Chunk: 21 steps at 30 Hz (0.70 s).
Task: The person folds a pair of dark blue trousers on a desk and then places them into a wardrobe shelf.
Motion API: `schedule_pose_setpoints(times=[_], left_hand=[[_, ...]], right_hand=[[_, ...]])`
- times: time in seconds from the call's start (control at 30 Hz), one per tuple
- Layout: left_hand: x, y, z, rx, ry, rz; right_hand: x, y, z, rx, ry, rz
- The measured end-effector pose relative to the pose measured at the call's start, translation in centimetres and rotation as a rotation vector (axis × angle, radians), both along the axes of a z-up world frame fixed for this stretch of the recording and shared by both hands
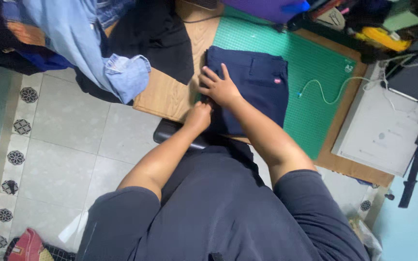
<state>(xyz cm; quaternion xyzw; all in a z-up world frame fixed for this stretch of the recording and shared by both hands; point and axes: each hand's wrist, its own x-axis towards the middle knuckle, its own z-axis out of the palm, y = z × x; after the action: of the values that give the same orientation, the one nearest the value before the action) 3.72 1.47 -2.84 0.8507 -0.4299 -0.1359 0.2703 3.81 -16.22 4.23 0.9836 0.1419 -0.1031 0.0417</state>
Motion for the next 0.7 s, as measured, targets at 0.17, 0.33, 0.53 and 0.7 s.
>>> schedule_pose_setpoints(times=[0.17, 0.33, 0.53, 0.7], left_hand=[[0.1, 0.5, 0.5, 0.049, 0.32, 0.271], [-0.3, 1.7, -3.7, -0.104, 0.524, 0.456], [-1.7, 3.2, -7.8, -0.016, 0.625, 0.424], [-1.0, 4.2, -5.1, 0.26, 0.693, 0.288]], right_hand=[[5.0, -1.5, 2.5, -0.204, 0.347, 0.219], [7.5, -4.4, 2.5, -0.198, 0.399, 0.252], [10.6, -4.4, -2.7, -0.099, 0.119, 0.31], [9.8, -3.4, -4.1, -0.076, 0.109, 0.122]])
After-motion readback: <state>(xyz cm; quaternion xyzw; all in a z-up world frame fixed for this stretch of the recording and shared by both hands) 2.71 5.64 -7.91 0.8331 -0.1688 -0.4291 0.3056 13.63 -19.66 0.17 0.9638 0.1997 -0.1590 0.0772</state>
